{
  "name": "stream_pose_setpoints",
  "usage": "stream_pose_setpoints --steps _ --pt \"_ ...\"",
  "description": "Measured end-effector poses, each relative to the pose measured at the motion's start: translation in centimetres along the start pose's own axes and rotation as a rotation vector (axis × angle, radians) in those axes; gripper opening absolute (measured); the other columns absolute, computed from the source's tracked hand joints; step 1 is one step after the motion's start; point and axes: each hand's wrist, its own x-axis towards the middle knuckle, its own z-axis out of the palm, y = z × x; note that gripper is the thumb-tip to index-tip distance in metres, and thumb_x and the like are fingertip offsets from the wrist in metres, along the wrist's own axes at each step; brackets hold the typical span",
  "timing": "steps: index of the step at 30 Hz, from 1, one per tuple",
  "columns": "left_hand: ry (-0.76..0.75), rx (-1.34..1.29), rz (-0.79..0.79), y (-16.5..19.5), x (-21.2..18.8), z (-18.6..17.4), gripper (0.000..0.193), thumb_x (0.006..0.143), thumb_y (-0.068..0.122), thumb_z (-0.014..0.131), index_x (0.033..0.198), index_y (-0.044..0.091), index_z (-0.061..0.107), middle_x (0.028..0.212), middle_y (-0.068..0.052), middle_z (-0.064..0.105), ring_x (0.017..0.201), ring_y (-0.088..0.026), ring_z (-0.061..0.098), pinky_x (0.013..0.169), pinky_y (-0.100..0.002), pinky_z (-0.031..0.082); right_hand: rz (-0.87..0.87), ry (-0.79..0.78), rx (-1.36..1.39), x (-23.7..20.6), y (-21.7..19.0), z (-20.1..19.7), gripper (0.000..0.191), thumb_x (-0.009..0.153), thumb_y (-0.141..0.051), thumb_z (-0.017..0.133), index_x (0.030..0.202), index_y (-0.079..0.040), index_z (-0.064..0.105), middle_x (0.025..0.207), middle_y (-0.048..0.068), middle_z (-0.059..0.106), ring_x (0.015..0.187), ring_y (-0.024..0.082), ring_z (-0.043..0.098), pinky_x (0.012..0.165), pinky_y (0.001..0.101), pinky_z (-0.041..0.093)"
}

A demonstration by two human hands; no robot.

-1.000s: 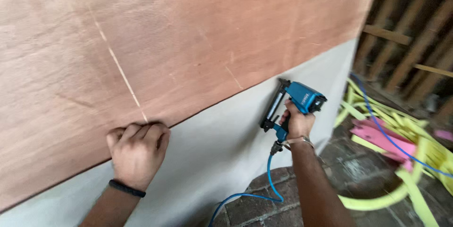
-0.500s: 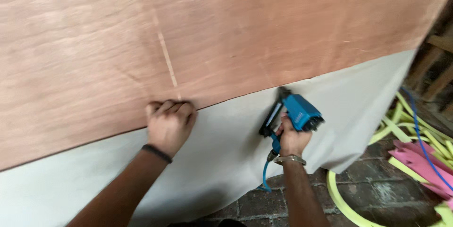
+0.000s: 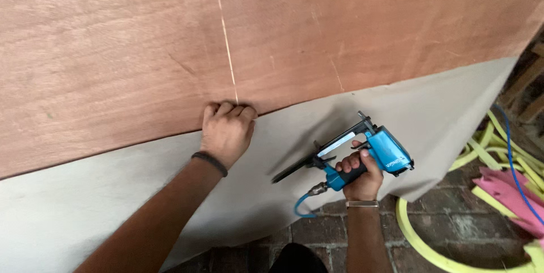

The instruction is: The person uses a pneumatic staple gun to attach beige fabric to the edges of a large plywood board. They pull and smooth the fabric along the perimeter, then staple it in place, working around the board's edges.

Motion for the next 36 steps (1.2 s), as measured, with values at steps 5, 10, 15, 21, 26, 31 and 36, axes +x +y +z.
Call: stream_pose_setpoints --steps 5,10,15,21,26,31,36 --pt "-0.062 -0.132 0.035 0.7 -2.1 -2.4 0.017 0.082 0.017 0.074 0.099 0.015 0.075 0.102 -0.001 0.075 0.102 -0.024 0.067 0.092 -0.042 0.048 0.006 -0.174 0.336 -3.1 3.9 -3.8 0.038 0.095 -0.039 0.067 0.119 -0.009 0.065 0.069 -0.005 0.045 0.063 0.013 0.046 0.067 0.0377 0.044" --pt "-0.692 -0.726 -0.19 3.1 -7.8 -4.1 0.05 0.088 0.04 0.074 0.123 0.006 0.062 0.115 -0.011 0.067 0.097 -0.03 0.068 0.081 -0.045 0.053 0.014 -0.12 0.555 -8.4 9.5 -4.6 0.036 0.096 -0.043 0.068 0.113 -0.012 0.066 0.071 -0.006 0.047 0.063 0.011 0.046 0.063 0.0334 0.043" --pt "-1.205 -0.553 -0.275 5.9 -13.3 -3.8 0.051 0.088 0.051 0.07 0.121 0.013 0.061 0.088 -0.014 0.072 0.085 -0.032 0.072 0.078 -0.044 0.055 0.088 0.061 0.611 -11.9 13.6 -5.4 0.038 0.092 -0.049 0.071 0.105 -0.014 0.065 0.064 -0.008 0.05 0.056 0.009 0.049 0.054 0.029 0.043" --pt "-1.159 -0.597 -0.319 7.7 -17.7 -3.7 0.041 0.087 0.044 0.071 0.111 0.011 0.065 0.083 -0.015 0.072 0.078 -0.032 0.072 0.07 -0.046 0.055 0.084 0.14 0.525 -12.7 15.3 -8.4 0.041 0.092 -0.052 0.077 0.082 -0.016 0.059 0.056 -0.01 0.051 0.046 0.007 0.05 0.041 0.0263 0.042" --pt "-0.863 -0.719 -0.435 9.0 -19.6 -5.1 0.04 0.084 0.038 0.074 0.114 0.012 0.069 0.09 -0.013 0.075 0.081 -0.03 0.075 0.071 -0.043 0.059 0.021 -0.11 0.618 -12.7 16.8 -7.8 0.037 0.093 -0.049 0.077 0.086 -0.014 0.067 0.055 -0.012 0.054 0.042 0.002 0.05 0.039 0.0216 0.045" --pt "-0.329 -0.791 -0.519 10.6 -20.1 -3.0 0.042 0.095 0.036 0.068 0.124 0.006 0.065 0.111 -0.018 0.071 0.101 -0.035 0.071 0.083 -0.044 0.057 0.074 0.183 0.299 -14.7 18.9 -4.8 0.036 0.089 -0.046 0.075 0.084 -0.011 0.067 0.052 -0.007 0.054 0.039 0.005 0.049 0.036 0.0248 0.042" --pt "-0.701 -1.17 -0.794 7.9 -20.3 0.9 0.048 0.099 0.047 0.061 0.103 0.0 0.073 0.091 -0.011 0.074 0.091 -0.028 0.066 0.083 -0.039 0.053 0.171 -0.256 0.254 -14.9 17.3 -1.1 0.038 0.101 -0.043 0.075 0.085 -0.011 0.063 0.058 -0.002 0.05 0.045 0.012 0.046 0.042 0.0298 0.037"
